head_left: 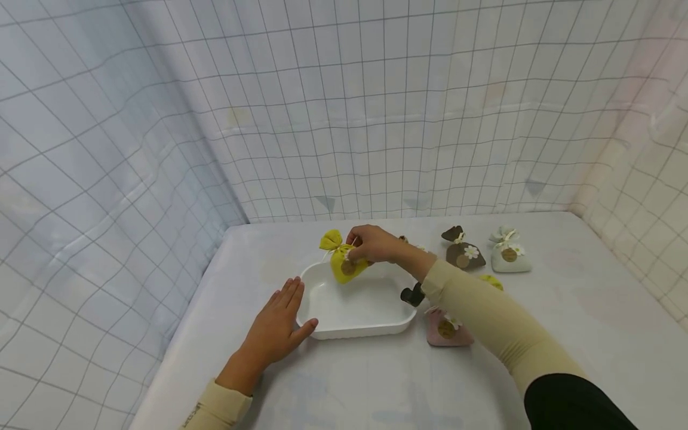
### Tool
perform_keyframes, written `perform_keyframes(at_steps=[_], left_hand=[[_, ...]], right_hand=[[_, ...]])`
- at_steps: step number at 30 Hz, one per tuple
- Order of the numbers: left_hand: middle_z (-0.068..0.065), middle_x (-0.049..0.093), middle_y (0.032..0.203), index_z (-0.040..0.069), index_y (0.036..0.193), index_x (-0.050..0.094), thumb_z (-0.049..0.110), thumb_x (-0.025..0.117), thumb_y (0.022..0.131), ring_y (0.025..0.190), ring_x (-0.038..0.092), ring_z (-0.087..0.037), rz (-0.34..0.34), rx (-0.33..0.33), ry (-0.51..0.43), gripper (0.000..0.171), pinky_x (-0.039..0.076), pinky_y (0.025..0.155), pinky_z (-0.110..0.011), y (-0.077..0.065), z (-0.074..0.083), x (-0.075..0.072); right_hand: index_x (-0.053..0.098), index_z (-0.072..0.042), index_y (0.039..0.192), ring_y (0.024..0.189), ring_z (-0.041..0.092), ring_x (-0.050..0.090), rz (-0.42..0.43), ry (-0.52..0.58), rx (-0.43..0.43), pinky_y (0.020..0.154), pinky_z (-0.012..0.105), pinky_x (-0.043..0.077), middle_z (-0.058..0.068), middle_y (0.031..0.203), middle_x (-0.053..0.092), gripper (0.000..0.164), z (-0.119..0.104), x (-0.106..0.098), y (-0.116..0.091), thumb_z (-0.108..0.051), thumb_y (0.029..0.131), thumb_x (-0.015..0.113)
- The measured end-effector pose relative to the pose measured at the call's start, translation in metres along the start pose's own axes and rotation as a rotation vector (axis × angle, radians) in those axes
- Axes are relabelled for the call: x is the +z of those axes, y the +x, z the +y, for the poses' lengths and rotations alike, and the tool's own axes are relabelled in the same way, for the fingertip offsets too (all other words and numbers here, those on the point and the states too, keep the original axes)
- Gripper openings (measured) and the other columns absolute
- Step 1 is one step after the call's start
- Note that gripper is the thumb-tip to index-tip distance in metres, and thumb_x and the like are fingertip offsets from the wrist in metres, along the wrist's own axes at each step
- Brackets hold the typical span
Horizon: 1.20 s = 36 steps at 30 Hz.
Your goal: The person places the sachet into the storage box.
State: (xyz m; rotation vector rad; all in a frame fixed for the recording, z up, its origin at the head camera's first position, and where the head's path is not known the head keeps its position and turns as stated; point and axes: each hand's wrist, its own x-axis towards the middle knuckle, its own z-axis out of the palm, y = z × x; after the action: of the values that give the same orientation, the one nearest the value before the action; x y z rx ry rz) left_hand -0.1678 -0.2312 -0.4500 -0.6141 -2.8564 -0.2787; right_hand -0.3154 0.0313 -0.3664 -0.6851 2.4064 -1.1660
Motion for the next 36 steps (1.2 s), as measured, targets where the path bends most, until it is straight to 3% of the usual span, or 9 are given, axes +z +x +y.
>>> perform_keyframes(at_steps=[17,27,36], left_hand=[[-0.018,0.029,0.159,-0.005,0.152,0.031,0.057,0.051,0.097,0.149,0.022,-0.03,-0.008,0.0,0.008,0.085,0.025,0.117,-0.051,-0.001,-0.001,0.002],[-0.018,0.029,0.159,-0.006,0.152,0.032,0.054,0.055,0.097,0.148,0.023,-0.031,0.0,0.007,-0.002,0.084,0.026,0.116,-0.052,0.0,0.0,0.001],[-0.019,0.03,0.158,-0.004,0.154,0.028,0.054,0.055,0.097,0.148,0.022,-0.031,0.0,0.007,0.002,0.086,0.025,0.116,-0.052,0.001,-0.001,0.001]], right_hand=[[0.062,-0.006,0.107,0.081,0.018,0.063,-0.051,0.001,-0.049,0.061,0.029,0.056,0.007,0.098,0.064,0.023,-0.005,0.034,0.017,-0.011,0.087,0.072],[0.064,-0.008,0.101,0.074,0.015,0.061,-0.057,-0.102,-0.091,0.059,0.027,0.055,0.003,0.091,0.065,0.019,-0.003,0.055,0.026,-0.012,0.085,0.074],[0.065,-0.009,0.098,0.076,0.013,0.058,-0.013,-0.216,-0.125,0.062,0.023,0.049,-0.001,0.086,0.065,0.019,-0.007,0.066,0.028,-0.013,0.083,0.076]])
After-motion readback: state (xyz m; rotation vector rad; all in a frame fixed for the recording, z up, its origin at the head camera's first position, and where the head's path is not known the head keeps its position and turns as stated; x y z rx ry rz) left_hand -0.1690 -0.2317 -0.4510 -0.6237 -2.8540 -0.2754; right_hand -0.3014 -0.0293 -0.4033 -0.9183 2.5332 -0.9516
